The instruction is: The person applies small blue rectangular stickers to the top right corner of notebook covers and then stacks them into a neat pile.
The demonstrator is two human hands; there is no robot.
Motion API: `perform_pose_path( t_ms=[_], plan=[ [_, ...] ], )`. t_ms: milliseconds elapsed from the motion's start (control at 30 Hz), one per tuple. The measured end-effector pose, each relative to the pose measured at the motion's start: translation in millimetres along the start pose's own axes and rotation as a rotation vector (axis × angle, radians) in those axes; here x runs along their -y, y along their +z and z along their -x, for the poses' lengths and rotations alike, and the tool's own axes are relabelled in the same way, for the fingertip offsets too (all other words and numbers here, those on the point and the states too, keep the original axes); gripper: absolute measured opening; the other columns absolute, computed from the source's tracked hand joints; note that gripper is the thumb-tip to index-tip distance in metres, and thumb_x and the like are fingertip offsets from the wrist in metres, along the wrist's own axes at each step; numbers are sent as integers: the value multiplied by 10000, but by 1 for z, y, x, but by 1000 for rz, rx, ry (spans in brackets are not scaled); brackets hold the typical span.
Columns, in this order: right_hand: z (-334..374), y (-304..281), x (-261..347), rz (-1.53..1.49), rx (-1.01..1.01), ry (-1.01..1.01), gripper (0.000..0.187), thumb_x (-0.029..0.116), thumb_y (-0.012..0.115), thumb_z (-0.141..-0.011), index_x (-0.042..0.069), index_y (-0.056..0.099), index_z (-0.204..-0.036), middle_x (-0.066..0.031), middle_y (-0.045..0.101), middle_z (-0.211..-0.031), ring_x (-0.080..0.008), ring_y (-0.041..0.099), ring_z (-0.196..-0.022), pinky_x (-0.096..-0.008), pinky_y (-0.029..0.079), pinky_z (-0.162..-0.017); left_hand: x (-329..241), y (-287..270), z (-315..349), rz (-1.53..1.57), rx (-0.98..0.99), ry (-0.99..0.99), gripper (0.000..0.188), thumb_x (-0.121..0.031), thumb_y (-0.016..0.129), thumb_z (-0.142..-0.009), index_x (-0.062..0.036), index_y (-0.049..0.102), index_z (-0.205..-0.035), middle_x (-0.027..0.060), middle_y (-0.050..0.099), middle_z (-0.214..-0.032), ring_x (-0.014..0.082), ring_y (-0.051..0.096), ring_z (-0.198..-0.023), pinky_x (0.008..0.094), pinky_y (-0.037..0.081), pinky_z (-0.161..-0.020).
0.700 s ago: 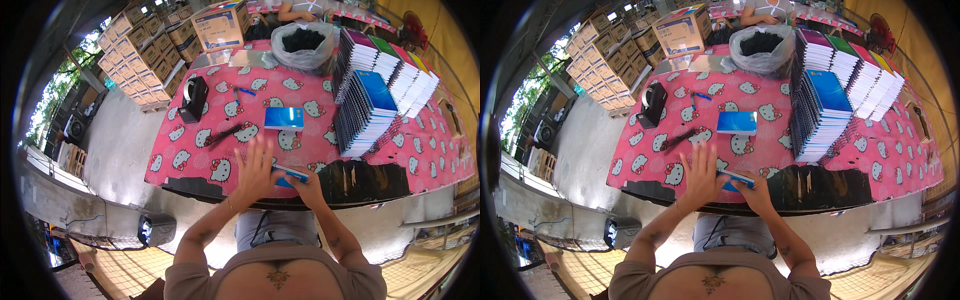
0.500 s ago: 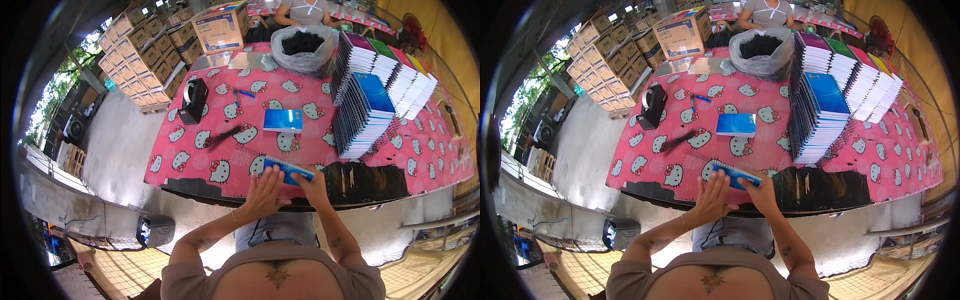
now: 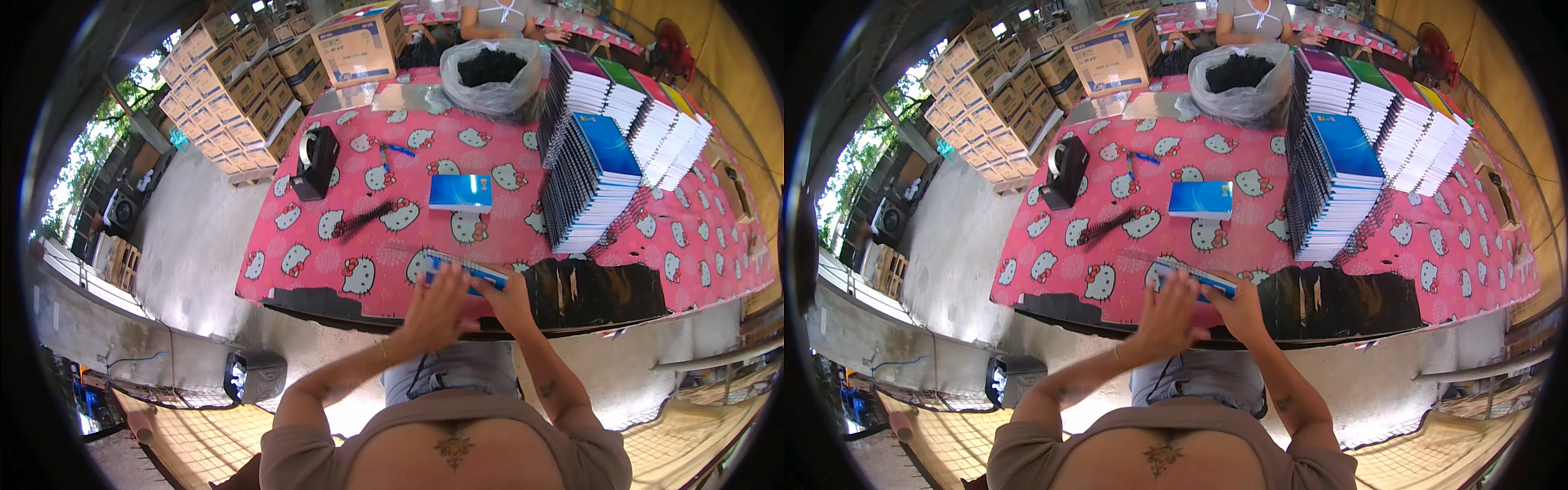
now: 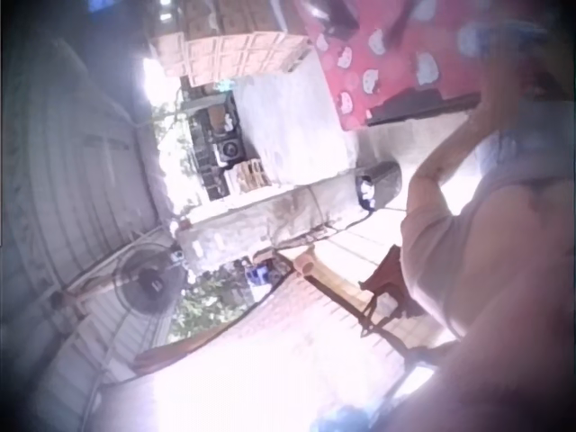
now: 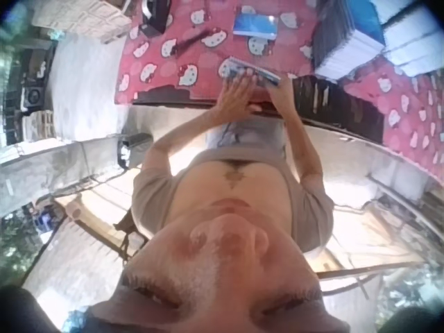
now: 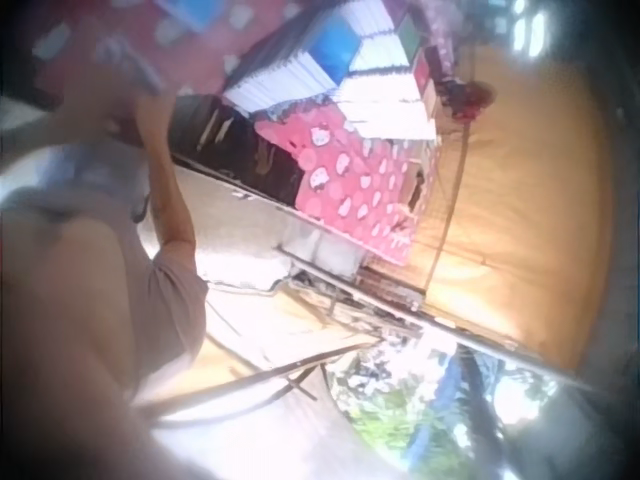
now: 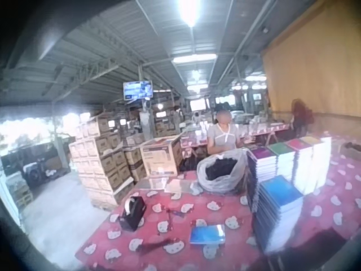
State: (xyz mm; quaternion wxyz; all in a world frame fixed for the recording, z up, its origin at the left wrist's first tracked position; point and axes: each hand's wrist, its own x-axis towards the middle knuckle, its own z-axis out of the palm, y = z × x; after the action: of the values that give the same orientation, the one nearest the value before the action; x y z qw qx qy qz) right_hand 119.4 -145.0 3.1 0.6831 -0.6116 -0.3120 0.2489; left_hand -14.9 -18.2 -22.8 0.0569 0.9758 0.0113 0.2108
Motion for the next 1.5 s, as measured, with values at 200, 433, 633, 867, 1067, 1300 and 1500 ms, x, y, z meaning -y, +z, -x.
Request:
perform_pose_path(
  t_ms=[200, 433, 633, 867, 1067, 1300, 1500],
  plan=[
    [3, 1, -36, -54, 76, 40, 231, 45, 672, -899, 13, 695, -1127, 10, 684, -910, -56, 572, -813, -219, 475, -731, 8, -32, -52, -232, -74, -76, 907, -634, 526, -872, 26, 350, -1469, 239, 315, -1544, 381, 270, -1450, 676, 208, -1088],
    [6, -9, -42, 3, 114, 16, 259, 16, 646, -895, 14, 689, -1150, -25, 694, -927, -58, 583, -864, -253, 500, -770, -10, -23, -47, -140, -76, -51, 874, -583, 526, -901, 56, 334, -1466, 240, 327, -1534, 376, 271, -1453, 652, 199, -1104],
    [12, -12, -45, 91, 87, -3, 242, 51, 676, -880, 8, 692, -1118, -33, 688, -858, -60, 581, -803, -262, 500, -729, -32, -8, -8, 75, -80, 18, 693, -475, 523, -947, 21, 422, -1421, 204, 403, -1492, 351, 356, -1408, 637, 181, -1122],
    [3, -14, -40, 179, 182, -129, 258, 39, 693, -848, 2, 685, -1103, -92, 711, -885, -83, 617, -812, -268, 509, -728, 6, -9, -26, 75, -41, 100, 475, -345, 522, -983, -25, 533, -1335, 144, 538, -1376, 315, 455, -1334, 646, 139, -1134],
    [11, -15, -37, 84, 132, 7, 207, 7, 671, -848, -13, 686, -1053, -28, 702, -867, -49, 585, -799, -250, 494, -713, -32, -10, -15, 79, -126, 18, 384, -273, 607, -941, -49, 593, -1252, 112, 593, -1305, 283, 518, -1271, 626, 160, -1144],
    [8, -13, -24, 312, 110, -49, 300, 47, 722, -811, -6, 684, -1105, -114, 718, -990, -146, 660, -879, -298, 514, -798, -4, -22, -33, 111, -175, 52, 319, -237, 634, -927, -70, 610, -1198, 70, 648, -1159, 246, 612, -1091, 595, 219, -1140],
    [24, -25, 2, 339, -11, -196, 282, 40, 730, -810, 9, 691, -1088, -119, 688, -992, -181, 631, -873, -300, 497, -805, -5, -36, -38, 184, -185, 53, 213, -176, 680, -889, -94, 632, -1080, 31, 660, -973, 204, 643, -901, 545, 267, -1137]
  ],
)
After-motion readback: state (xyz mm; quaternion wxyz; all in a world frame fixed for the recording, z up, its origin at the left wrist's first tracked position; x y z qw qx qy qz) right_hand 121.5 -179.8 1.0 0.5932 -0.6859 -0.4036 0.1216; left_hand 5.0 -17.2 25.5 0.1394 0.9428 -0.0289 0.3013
